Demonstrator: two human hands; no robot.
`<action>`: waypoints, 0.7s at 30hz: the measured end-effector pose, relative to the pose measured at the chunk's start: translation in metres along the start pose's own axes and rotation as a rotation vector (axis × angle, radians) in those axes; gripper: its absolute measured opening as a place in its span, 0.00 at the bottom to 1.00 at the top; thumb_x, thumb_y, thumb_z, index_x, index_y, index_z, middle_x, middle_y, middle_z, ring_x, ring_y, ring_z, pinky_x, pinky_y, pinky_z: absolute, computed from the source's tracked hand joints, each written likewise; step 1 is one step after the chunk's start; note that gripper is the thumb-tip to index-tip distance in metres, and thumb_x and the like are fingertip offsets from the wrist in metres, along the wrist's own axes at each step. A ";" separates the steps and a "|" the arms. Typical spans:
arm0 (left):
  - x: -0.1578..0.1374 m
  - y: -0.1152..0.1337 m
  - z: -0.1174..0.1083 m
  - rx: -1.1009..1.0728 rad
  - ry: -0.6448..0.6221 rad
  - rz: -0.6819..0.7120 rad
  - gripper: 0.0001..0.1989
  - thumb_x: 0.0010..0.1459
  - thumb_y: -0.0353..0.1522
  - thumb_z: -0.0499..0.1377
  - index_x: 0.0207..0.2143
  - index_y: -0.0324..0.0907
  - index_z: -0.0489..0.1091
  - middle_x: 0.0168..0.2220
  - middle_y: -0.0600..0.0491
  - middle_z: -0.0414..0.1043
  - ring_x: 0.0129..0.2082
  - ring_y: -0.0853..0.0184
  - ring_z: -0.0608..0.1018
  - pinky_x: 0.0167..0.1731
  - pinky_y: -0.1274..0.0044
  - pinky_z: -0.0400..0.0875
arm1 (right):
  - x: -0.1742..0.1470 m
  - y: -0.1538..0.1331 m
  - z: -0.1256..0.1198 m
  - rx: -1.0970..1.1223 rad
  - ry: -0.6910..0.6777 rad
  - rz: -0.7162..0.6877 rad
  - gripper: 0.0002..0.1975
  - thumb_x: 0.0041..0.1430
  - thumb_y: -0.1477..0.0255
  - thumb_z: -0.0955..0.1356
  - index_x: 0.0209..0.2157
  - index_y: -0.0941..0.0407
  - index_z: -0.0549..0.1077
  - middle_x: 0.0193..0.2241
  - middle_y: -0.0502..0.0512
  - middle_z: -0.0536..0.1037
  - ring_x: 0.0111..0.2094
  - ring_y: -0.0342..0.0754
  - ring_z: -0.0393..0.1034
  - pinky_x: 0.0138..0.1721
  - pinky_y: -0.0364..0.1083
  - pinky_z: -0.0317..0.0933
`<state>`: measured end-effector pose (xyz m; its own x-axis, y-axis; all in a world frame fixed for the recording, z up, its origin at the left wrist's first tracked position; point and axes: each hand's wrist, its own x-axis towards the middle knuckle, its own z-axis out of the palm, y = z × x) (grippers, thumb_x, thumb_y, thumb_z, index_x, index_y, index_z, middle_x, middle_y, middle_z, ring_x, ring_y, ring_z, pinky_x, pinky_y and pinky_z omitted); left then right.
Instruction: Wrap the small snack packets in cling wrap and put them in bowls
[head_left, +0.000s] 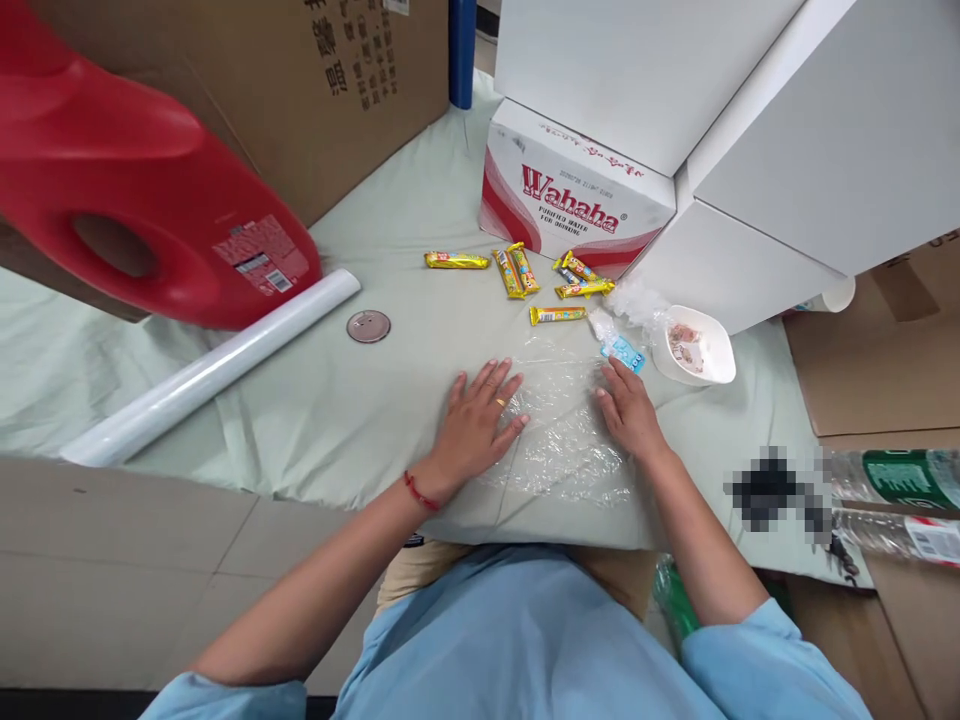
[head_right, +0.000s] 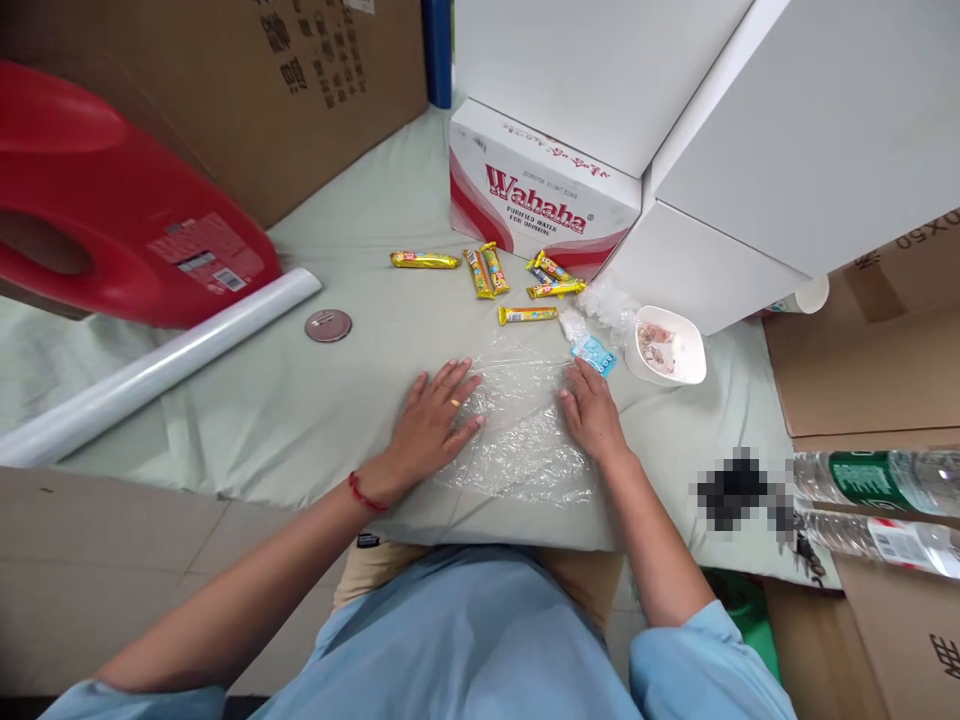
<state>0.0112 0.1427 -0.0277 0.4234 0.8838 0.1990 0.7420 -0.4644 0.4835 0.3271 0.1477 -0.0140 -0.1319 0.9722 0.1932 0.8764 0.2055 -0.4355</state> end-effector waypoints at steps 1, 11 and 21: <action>0.001 -0.003 -0.002 -0.057 0.054 -0.031 0.25 0.75 0.43 0.49 0.67 0.44 0.68 0.74 0.43 0.61 0.76 0.53 0.59 0.73 0.52 0.54 | -0.003 -0.007 -0.003 0.030 0.026 0.009 0.27 0.75 0.54 0.60 0.64 0.53 0.74 0.70 0.65 0.68 0.71 0.61 0.60 0.72 0.65 0.55; 0.045 -0.014 -0.028 0.027 0.229 -0.392 0.20 0.70 0.42 0.52 0.47 0.39 0.79 0.53 0.36 0.73 0.59 0.44 0.72 0.59 0.51 0.69 | -0.033 0.015 -0.016 -0.019 0.336 0.516 0.21 0.71 0.57 0.60 0.40 0.54 0.79 0.40 0.63 0.80 0.43 0.58 0.72 0.49 0.55 0.65; 0.080 0.009 0.028 0.014 0.168 -0.240 0.15 0.71 0.33 0.48 0.48 0.39 0.74 0.56 0.36 0.74 0.60 0.48 0.76 0.59 0.57 0.70 | 0.004 0.017 -0.001 0.105 0.154 0.583 0.14 0.60 0.57 0.67 0.34 0.52 0.77 0.31 0.53 0.77 0.34 0.51 0.69 0.39 0.47 0.59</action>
<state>0.0660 0.2073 -0.0313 0.1434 0.9650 0.2195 0.8180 -0.2404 0.5226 0.3418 0.1553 -0.0200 0.4311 0.9021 0.0182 0.7329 -0.3384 -0.5902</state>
